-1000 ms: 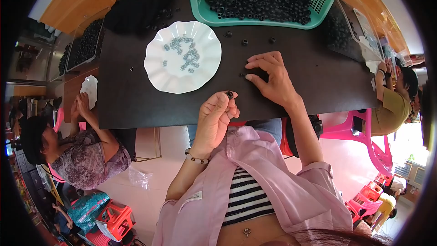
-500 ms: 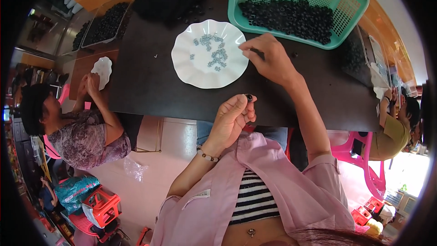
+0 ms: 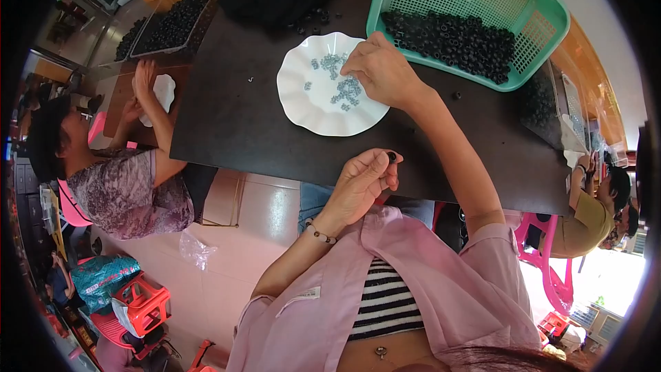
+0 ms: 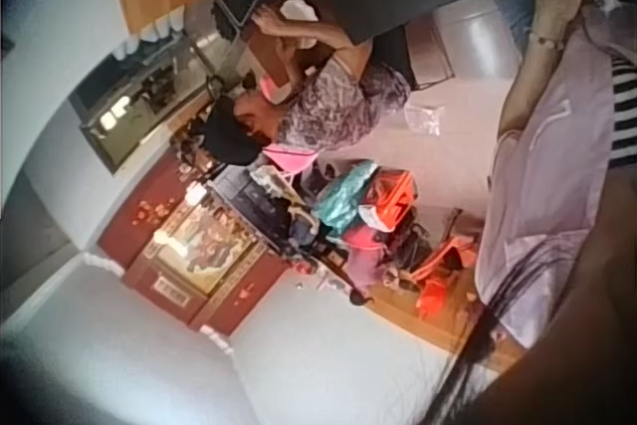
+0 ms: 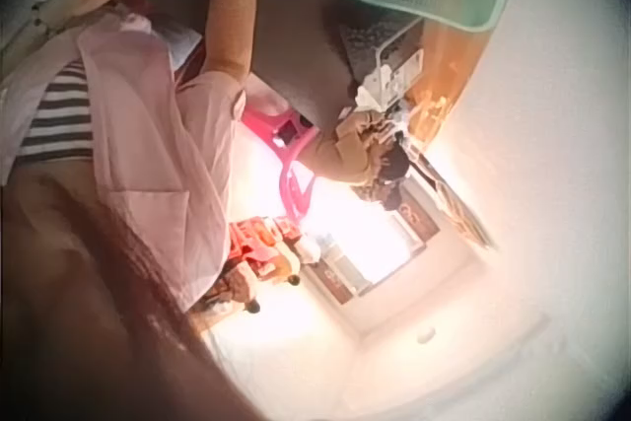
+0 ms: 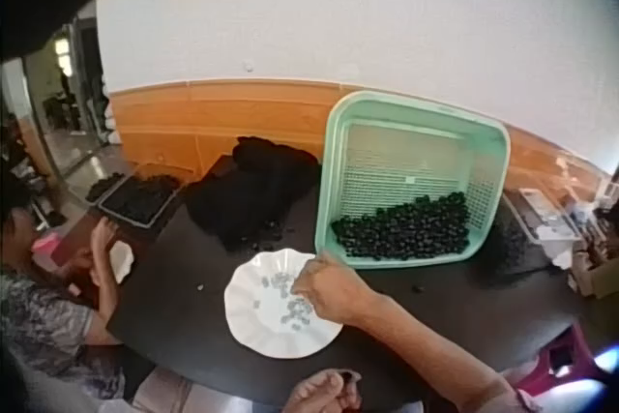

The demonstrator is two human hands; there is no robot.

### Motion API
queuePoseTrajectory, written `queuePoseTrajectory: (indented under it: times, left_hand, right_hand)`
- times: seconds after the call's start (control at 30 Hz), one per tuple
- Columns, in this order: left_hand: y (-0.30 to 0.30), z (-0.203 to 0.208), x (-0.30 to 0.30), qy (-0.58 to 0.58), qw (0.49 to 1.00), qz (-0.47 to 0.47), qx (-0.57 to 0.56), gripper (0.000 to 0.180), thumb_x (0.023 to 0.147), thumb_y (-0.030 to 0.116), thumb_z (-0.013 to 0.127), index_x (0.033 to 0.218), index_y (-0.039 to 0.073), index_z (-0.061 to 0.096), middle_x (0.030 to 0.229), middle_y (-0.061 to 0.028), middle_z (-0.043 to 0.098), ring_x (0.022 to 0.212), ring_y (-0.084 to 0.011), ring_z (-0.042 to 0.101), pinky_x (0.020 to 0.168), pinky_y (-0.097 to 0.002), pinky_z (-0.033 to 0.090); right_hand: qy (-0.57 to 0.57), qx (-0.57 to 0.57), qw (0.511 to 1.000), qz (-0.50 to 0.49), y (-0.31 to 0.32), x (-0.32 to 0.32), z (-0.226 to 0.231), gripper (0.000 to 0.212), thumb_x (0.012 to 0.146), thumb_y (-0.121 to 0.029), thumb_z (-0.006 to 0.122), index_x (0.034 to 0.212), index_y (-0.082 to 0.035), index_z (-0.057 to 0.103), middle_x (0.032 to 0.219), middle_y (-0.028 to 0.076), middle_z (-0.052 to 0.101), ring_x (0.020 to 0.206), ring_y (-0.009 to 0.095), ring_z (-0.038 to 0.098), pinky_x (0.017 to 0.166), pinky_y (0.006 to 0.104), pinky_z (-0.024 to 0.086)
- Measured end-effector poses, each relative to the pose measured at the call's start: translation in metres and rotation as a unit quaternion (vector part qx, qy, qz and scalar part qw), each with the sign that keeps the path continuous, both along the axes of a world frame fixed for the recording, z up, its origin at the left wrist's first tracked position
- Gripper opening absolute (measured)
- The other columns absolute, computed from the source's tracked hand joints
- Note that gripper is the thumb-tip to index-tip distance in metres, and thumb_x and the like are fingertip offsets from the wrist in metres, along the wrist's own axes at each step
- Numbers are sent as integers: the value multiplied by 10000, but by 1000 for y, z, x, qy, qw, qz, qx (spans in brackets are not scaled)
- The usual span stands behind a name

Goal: Manually assembling small black rings by inserting white pins or inserts into them at a workspace.

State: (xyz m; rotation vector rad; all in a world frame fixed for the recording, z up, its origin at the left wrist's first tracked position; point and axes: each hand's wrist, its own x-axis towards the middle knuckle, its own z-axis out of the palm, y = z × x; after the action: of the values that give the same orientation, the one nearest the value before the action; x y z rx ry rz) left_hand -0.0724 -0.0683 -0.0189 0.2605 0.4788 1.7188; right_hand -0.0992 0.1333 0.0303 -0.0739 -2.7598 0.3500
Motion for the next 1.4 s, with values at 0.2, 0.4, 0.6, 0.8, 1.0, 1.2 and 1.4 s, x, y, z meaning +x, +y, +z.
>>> queuePoseTrajectory:
  times: [0.2, 0.4, 0.6, 0.8, 1.0, 1.2, 1.4]
  left_hand:
    - [-2, -8, 6, 2, 1000, 3, 24, 291, 978, 262, 539, 1068, -8, 601, 838, -15, 595, 712, -85, 552, 711, -291, 455]
    - [-5, -10, 9, 14, 999, 8, 34, 287, 980, 258, 533, 1068, -6, 602, 836, -15, 589, 713, -85, 552, 710, -291, 455]
    - [-6, -11, 10, 17, 999, 10, 36, 285, 987, 255, 522, 1063, -8, 600, 839, -15, 583, 717, -92, 547, 705, -293, 452]
    - [-4, -9, 12, 20, 999, 11, 23, 303, 986, 270, 525, 1072, -13, 591, 806, -12, 568, 718, -86, 536, 707, -272, 454]
    - [2, -5, 10, -5, 1000, 20, 8, 307, 969, 276, 558, 1071, -11, 593, 802, 0, 562, 711, -79, 523, 706, -252, 454]
    - [8, 2, 9, -17, 999, 26, -18, 295, 960, 275, 571, 1066, 3, 611, 808, 8, 566, 707, -77, 510, 708, -245, 443]
    - [15, 11, 11, -7, 1000, 5, -10, 225, 954, 264, 583, 970, 43, 621, 822, 1, 577, 716, -80, 511, 719, -250, 449]
  right_hand:
    - [-12, 41, 998, 38, -2, 5, -1, 185, 696, -16, 662, 843, -104, 731, 861, 43, 647, 904, 275, 520, 827, 354, 454]
    - [-12, 43, 998, 46, -6, 6, -2, 163, 690, -34, 667, 833, -96, 717, 840, 41, 641, 909, 270, 521, 832, 353, 448]
    - [9, -36, 999, 32, -9, 12, 5, 155, 739, -49, 660, 883, -85, 703, 879, 51, 674, 883, 260, 555, 804, 353, 456]
    - [6, -489, 872, 7, -12, 30, 18, 144, 864, -85, 650, 983, -6, 665, 936, 54, 692, 870, 121, 624, 804, 263, 487]
    - [1, -566, 824, -14, -30, 84, 40, 172, 864, -66, 666, 1011, 20, 643, 939, 48, 661, 882, 91, 613, 796, 230, 491]
    - [28, -606, 795, -17, -40, 132, 38, 168, 802, -17, 724, 937, 9, 628, 881, 20, 621, 823, 96, 608, 766, 232, 489]
    - [39, -511, 857, -50, -44, 152, 37, 112, 766, -25, 749, 856, -24, 681, 849, 32, 622, 800, 109, 548, 735, 247, 439]
